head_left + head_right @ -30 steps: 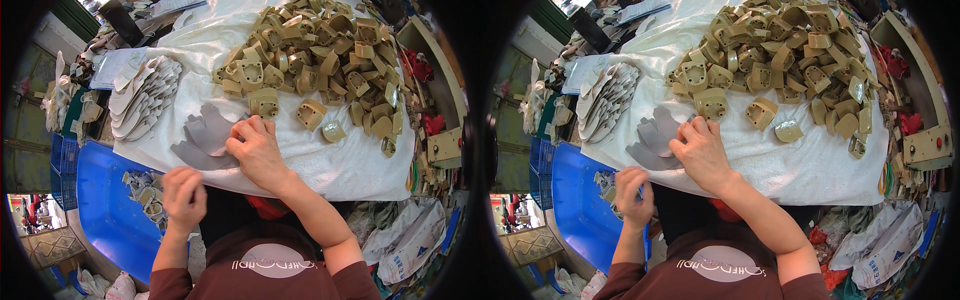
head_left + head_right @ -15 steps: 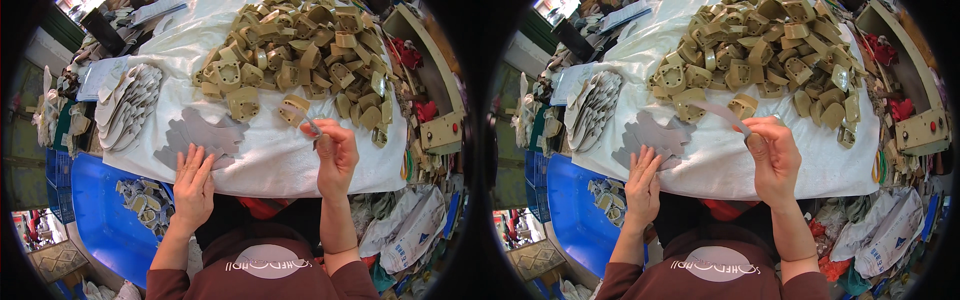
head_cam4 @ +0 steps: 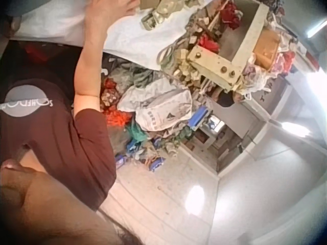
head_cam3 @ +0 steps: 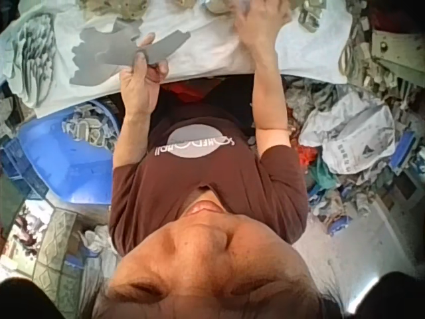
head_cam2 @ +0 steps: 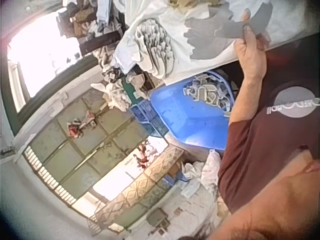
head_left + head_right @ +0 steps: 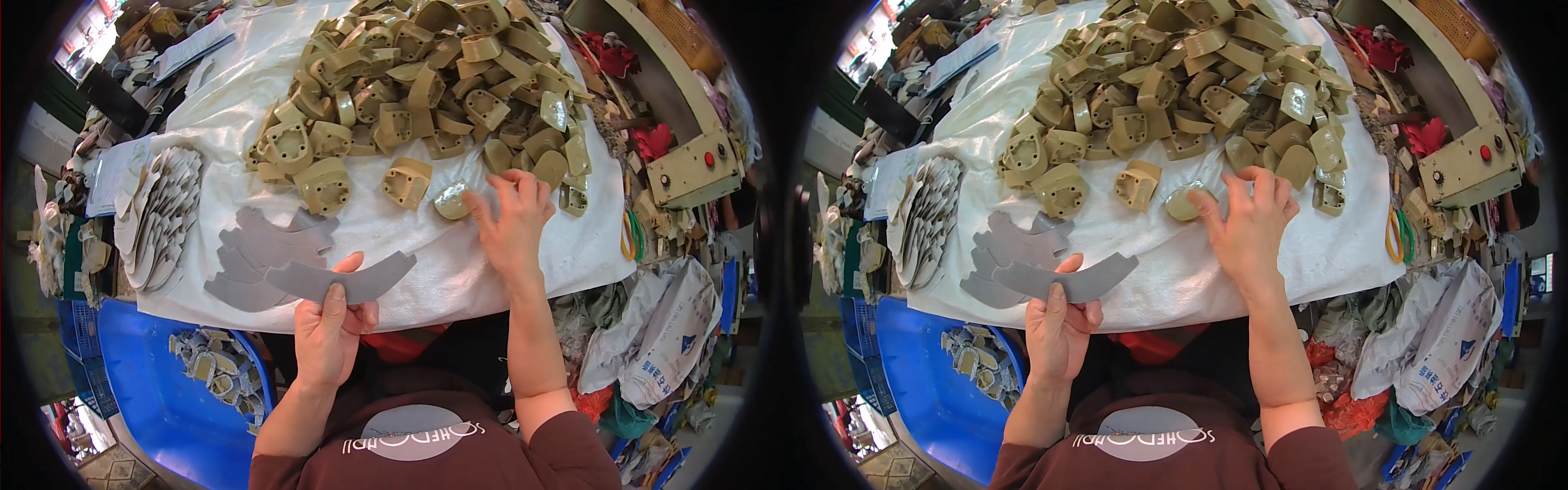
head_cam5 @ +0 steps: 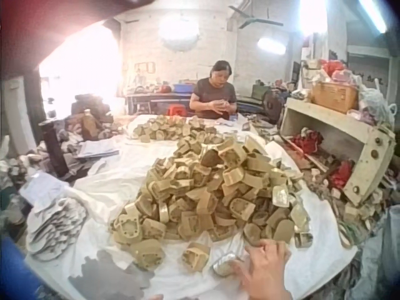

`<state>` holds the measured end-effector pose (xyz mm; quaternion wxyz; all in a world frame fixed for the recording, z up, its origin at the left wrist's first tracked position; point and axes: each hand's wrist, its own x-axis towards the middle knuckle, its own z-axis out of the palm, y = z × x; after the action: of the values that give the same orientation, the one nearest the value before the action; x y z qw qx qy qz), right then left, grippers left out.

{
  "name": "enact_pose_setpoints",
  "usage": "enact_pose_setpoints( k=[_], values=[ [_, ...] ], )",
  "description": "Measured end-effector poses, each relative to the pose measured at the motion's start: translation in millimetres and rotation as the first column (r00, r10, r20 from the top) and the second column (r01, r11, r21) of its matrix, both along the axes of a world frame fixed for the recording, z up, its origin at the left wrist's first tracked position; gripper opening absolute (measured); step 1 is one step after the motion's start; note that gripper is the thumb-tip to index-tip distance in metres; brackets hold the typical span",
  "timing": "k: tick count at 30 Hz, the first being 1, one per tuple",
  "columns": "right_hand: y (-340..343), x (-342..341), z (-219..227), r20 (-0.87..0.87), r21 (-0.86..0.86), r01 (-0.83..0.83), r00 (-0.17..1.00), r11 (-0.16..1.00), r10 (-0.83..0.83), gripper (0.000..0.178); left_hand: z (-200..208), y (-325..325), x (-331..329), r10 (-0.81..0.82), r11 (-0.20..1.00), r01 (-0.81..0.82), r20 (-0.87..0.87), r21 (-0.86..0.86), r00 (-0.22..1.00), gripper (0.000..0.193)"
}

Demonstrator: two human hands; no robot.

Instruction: The person repeatedly picks a beige plastic housing and a gray curved rubber pad from a table, presses the pad onto the housing, and places the assembled unit into a blue bin. The process is repeated continuously throughout the clip.

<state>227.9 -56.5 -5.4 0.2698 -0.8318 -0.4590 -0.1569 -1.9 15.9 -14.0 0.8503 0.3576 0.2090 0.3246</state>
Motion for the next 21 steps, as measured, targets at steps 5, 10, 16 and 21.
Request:
enact_pose_setpoints(
  k=[5,10,16,21],
  values=[
    [-4,-4,-16,-0.079,0.066,-0.097,0.992,0.993,0.102,0.027,2,0,2,0.055,0.998,-0.054,-0.033,0.021,0.998,0.042],
    [-7,-21,-27,-0.279,0.38,-0.324,0.853,0.866,0.441,0.033,-2,4,2,0.06,0.998,-0.06,0.064,-0.002,0.996,0.045],
    [-19,-62,13,-0.33,0.687,-0.441,0.52,0.578,0.788,0.048,-5,-6,4,0.088,0.995,-0.088,-0.012,0.052,0.996,0.042],
    [-9,-82,11,-0.11,0.63,-0.537,0.654,0.561,0.749,0.046,7,-19,9,0.032,0.999,-0.032,0.04,0.006,0.999,0.039]
  ],
)
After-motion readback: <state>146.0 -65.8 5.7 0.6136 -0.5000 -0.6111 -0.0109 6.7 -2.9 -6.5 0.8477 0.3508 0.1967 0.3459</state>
